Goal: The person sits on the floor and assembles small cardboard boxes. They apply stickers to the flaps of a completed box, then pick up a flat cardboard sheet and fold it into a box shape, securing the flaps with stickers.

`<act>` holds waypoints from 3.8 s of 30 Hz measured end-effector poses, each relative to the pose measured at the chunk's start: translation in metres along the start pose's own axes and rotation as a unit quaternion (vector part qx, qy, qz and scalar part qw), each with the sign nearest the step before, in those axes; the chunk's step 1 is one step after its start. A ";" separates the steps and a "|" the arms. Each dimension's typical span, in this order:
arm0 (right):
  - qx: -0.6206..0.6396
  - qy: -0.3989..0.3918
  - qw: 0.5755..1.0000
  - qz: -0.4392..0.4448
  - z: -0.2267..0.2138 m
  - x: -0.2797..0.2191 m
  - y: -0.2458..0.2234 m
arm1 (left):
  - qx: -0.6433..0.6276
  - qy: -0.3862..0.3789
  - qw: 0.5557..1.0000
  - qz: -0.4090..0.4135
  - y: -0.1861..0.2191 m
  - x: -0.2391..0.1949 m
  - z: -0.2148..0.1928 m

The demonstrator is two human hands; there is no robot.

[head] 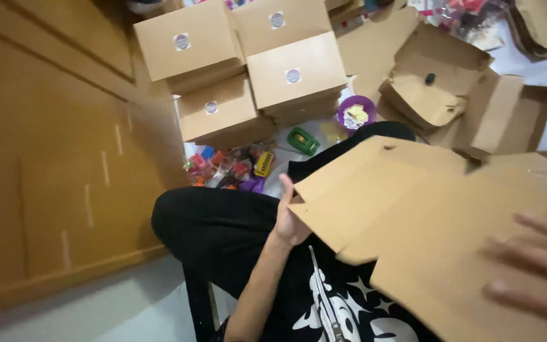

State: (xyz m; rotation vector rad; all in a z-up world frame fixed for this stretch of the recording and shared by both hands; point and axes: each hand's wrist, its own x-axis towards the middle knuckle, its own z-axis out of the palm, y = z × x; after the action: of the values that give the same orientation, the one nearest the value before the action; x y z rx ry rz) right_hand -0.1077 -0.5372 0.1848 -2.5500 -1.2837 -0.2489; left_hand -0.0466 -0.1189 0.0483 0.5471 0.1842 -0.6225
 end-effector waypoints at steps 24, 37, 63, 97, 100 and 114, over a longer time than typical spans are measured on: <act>0.628 0.109 0.693 0.337 0.189 0.120 0.012 | -0.012 0.075 0.916 0.395 0.024 -0.103 -0.067; 0.572 0.148 0.729 0.345 0.132 0.153 -0.010 | 0.027 0.088 0.939 0.332 0.046 -0.155 -0.063; 0.505 0.147 0.812 0.253 0.167 0.235 -0.026 | 0.627 0.361 0.549 0.419 0.084 -0.093 0.035; 0.341 0.316 0.847 0.258 0.156 0.268 -0.074 | 0.611 0.177 0.721 0.276 0.115 0.008 0.022; 0.421 0.309 0.792 0.316 0.161 0.270 -0.079 | 0.616 0.193 0.716 0.266 0.108 0.009 0.020; 0.498 0.340 0.730 0.321 0.186 0.266 -0.083 | 0.620 0.246 0.688 0.286 0.087 0.010 0.021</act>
State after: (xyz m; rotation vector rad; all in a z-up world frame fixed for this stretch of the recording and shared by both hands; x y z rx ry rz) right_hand -0.0114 -0.2290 0.0948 -1.5214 -0.0815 -0.2157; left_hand 0.0132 -0.0766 0.0997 2.0268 0.0528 0.1495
